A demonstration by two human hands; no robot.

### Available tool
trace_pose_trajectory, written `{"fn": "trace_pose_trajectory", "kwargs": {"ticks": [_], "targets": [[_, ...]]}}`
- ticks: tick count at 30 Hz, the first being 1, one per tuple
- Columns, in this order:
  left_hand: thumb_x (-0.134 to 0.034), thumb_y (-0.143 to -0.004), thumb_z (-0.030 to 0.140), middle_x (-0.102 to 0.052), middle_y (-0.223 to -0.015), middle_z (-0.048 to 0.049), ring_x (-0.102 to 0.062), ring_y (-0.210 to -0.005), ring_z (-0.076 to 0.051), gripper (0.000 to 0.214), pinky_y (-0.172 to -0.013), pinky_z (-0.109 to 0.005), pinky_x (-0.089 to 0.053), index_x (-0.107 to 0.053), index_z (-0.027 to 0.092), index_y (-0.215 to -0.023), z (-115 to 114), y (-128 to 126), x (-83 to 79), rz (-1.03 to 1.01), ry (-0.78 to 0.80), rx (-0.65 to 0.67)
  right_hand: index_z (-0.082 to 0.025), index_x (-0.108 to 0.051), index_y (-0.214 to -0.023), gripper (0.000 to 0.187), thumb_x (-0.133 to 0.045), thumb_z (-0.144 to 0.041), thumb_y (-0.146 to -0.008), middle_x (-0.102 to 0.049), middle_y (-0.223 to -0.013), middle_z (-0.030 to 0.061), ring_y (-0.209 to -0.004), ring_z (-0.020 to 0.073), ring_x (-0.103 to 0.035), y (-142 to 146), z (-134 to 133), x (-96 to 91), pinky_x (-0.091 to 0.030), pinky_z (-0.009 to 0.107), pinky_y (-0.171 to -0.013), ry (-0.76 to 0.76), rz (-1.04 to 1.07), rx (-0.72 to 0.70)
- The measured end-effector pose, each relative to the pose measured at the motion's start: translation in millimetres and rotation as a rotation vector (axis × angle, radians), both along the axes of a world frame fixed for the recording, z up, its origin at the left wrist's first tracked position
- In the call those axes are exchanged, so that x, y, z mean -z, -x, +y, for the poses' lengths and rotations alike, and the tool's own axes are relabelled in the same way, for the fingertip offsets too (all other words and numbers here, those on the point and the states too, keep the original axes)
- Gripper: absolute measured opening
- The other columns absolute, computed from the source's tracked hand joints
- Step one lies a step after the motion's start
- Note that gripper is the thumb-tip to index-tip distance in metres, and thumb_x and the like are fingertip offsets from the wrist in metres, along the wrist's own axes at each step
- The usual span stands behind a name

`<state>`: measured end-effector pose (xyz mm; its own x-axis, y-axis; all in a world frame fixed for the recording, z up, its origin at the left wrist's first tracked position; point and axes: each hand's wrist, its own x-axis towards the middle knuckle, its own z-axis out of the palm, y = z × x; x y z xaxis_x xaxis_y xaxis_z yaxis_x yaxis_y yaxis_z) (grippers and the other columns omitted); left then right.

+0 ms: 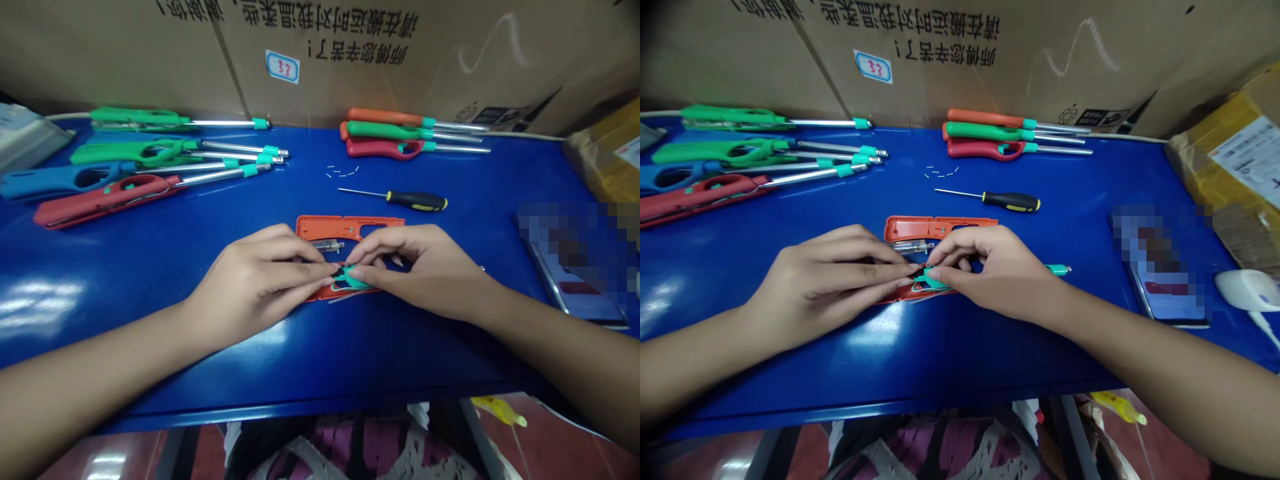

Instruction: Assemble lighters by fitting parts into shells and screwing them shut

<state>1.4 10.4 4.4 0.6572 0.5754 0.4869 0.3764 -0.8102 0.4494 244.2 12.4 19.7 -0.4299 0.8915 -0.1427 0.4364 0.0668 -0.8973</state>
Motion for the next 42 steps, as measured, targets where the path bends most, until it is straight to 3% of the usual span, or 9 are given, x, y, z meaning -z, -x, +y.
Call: {"fn": "trace_pose_trajectory", "kwargs": {"ticks": [8, 14, 23, 29, 34, 42], "targets": [[-0.073, -0.09, 0.037, -0.073, -0.103, -0.0084, -0.068, -0.087, -0.02, 0.032, -0.075, -0.034, -0.057, -0.076, 0.018, -0.116, -3, 8, -5.9, 0.164, 0.071, 0.008, -0.019, -0.075, -0.087, 0.011, -0.075, -0.03, -0.084, -0.067, -0.068, -0.0022, -0.061, 0.0086, -0.058, 2, -2, 1.3, -0.045, 0.021, -0.056, 0.0, -0.01, 0.014], [-0.068, -0.095, 0.027, -0.073, -0.107, -0.0084, -0.068, -0.092, -0.02, 0.027, -0.079, -0.033, -0.056, -0.073, 0.017, -0.12, -1, 11, -6.7, 0.2, 0.098, 0.045, -0.019, -0.074, -0.086, 0.012, -0.076, -0.03, -0.084, -0.07, -0.069, -0.0022, -0.062, 0.0089, -0.061, 2, -2, 1.5, -0.046, 0.022, -0.058, 0.013, -0.009, 0.024], [-0.069, -0.095, 0.03, -0.073, -0.107, -0.012, -0.066, -0.09, -0.02, 0.037, -0.079, -0.033, -0.055, -0.068, 0.008, -0.126, -3, 8, 0.2, 0.114, 0.059, 0.046, -0.019, -0.074, -0.086, 0.008, -0.074, -0.027, -0.083, -0.072, -0.07, -0.0006, -0.065, 0.0108, -0.063, 2, -1, 0.2, -0.047, 0.023, -0.059, 0.015, -0.043, 0.025], [-0.069, -0.095, 0.029, -0.073, -0.11, -0.0102, -0.065, -0.096, -0.019, 0.036, -0.085, -0.032, -0.053, -0.067, 0.011, -0.127, -6, 4, 1.1, 0.104, 0.119, 0.022, -0.02, -0.074, -0.087, 0.009, -0.072, -0.028, -0.084, -0.07, -0.071, -0.0004, -0.064, 0.0113, -0.062, 2, -1, -1.3, -0.047, 0.023, -0.058, 0.037, -0.053, 0.008], [-0.069, -0.095, 0.028, -0.072, -0.11, -0.0087, -0.063, -0.098, -0.019, 0.036, -0.087, -0.031, -0.052, -0.065, 0.013, -0.128, -7, 3, 0.9, 0.101, 0.15, 0.022, -0.019, -0.073, -0.085, 0.009, -0.073, -0.028, -0.084, -0.062, -0.064, -0.0035, -0.058, 0.0087, -0.054, 3, -2, -1.3, -0.041, 0.023, -0.054, 0.014, -0.063, 0.022], [-0.067, -0.097, 0.03, -0.072, -0.106, -0.0087, -0.063, -0.094, -0.02, 0.03, -0.083, -0.034, -0.053, -0.069, 0.014, -0.122, -9, 1, 2.1, 0.147, 0.11, 0.011, -0.021, -0.073, -0.084, 0.013, -0.07, -0.033, -0.087, -0.06, -0.063, -0.0035, -0.057, 0.0095, -0.052, 3, -3, -1.0, -0.041, 0.025, -0.055, -0.054, -0.135, -0.007]]}}
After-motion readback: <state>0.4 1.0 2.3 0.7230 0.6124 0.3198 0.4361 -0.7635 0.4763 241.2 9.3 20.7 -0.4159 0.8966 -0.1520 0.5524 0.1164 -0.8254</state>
